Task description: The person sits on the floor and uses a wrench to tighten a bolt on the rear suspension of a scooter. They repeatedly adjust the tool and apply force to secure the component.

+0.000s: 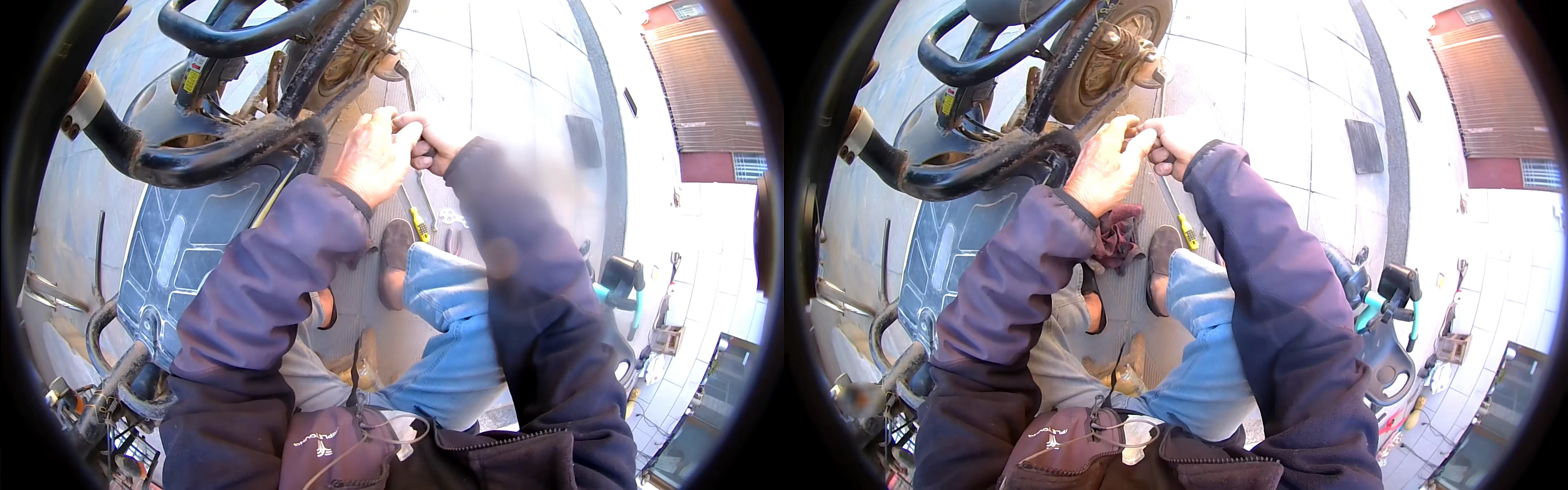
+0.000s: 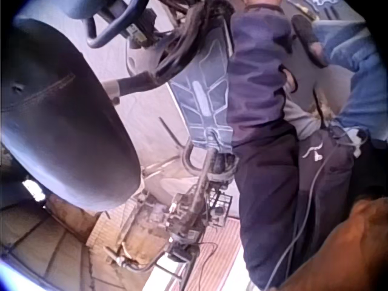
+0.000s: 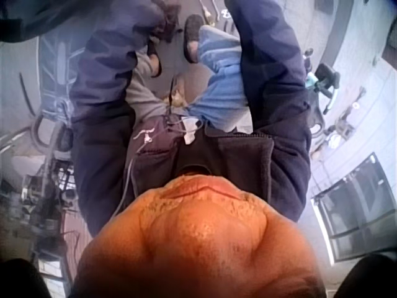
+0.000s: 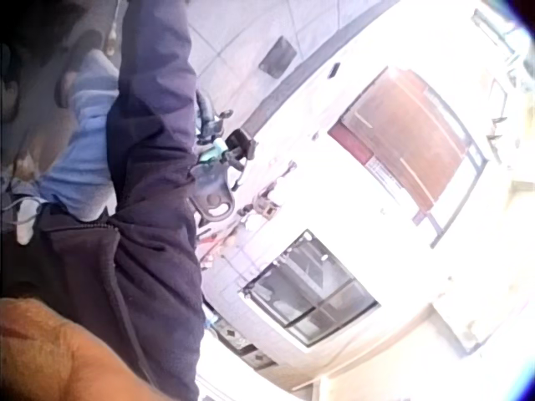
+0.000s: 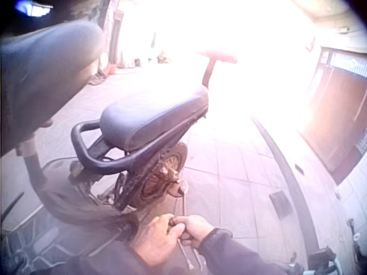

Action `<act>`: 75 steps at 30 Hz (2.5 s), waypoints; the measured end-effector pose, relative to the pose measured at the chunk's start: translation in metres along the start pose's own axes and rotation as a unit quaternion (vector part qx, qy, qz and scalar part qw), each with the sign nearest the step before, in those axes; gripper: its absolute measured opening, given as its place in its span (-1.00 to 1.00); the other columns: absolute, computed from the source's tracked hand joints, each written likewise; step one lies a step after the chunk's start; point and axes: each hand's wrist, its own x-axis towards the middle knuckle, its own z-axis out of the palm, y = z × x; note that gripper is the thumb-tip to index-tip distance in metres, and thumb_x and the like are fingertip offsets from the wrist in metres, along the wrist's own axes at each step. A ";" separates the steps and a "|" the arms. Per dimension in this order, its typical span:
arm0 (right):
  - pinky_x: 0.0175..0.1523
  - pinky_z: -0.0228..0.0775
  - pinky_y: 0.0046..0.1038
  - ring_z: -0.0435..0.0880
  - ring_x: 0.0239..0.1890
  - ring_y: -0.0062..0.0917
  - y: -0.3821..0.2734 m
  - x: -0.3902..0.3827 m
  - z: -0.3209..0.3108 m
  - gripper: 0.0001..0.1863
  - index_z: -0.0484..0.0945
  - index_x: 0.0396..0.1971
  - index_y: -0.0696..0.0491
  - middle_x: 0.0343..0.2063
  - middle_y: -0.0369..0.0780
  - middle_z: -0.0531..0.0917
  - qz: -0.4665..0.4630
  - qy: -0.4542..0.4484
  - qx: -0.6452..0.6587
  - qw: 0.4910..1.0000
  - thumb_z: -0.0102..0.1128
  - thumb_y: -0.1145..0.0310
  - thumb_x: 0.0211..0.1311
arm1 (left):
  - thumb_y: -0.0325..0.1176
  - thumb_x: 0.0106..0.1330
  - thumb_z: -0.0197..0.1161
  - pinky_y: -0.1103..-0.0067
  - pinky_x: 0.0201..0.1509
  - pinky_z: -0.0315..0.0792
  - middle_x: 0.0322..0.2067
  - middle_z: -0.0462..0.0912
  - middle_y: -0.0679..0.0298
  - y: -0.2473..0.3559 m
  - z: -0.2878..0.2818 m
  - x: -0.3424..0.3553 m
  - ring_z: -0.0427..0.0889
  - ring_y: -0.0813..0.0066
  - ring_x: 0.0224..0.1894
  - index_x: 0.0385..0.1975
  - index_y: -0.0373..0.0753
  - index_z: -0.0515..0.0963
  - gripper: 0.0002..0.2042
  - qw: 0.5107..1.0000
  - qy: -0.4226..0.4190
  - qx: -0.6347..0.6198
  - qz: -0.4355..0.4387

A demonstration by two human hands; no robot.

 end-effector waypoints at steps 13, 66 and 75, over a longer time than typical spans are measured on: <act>-0.73 -0.09 -0.74 0.10 -0.77 -0.86 -0.032 -0.026 0.003 -0.85 0.46 -0.31 0.17 -0.68 -0.48 0.32 0.025 -0.066 0.025 0.997 -0.03 0.40 0.31 | -0.17 0.35 0.15 0.36 0.06 0.44 -0.08 0.51 -0.10 0.013 -0.003 -0.003 0.57 0.11 -0.04 -0.01 -0.39 0.44 -0.60 0.999 0.048 -0.017 0.014; -0.65 -0.05 -0.72 0.30 -0.66 -0.85 -0.104 -0.006 0.058 -0.91 0.34 -0.42 0.17 -0.60 -0.40 0.37 0.068 -0.104 0.152 0.981 0.04 0.51 0.23 | 0.06 0.47 -0.13 0.57 -0.29 0.47 -0.15 0.56 0.26 -0.001 -0.002 0.015 0.60 0.49 -0.20 0.06 -0.30 0.40 -0.50 0.952 0.154 -0.257 -0.058; -0.40 0.39 -0.58 0.46 -0.53 -0.68 -0.083 0.000 0.056 -0.94 0.43 -0.40 0.15 -0.53 -0.33 0.48 0.040 -0.072 0.080 0.993 0.05 0.49 0.25 | -0.02 0.45 -0.05 0.42 -0.03 0.46 -0.01 0.52 0.06 0.012 -0.010 0.012 0.56 0.23 -0.02 0.10 -0.35 0.39 -0.51 0.959 0.277 -0.049 0.038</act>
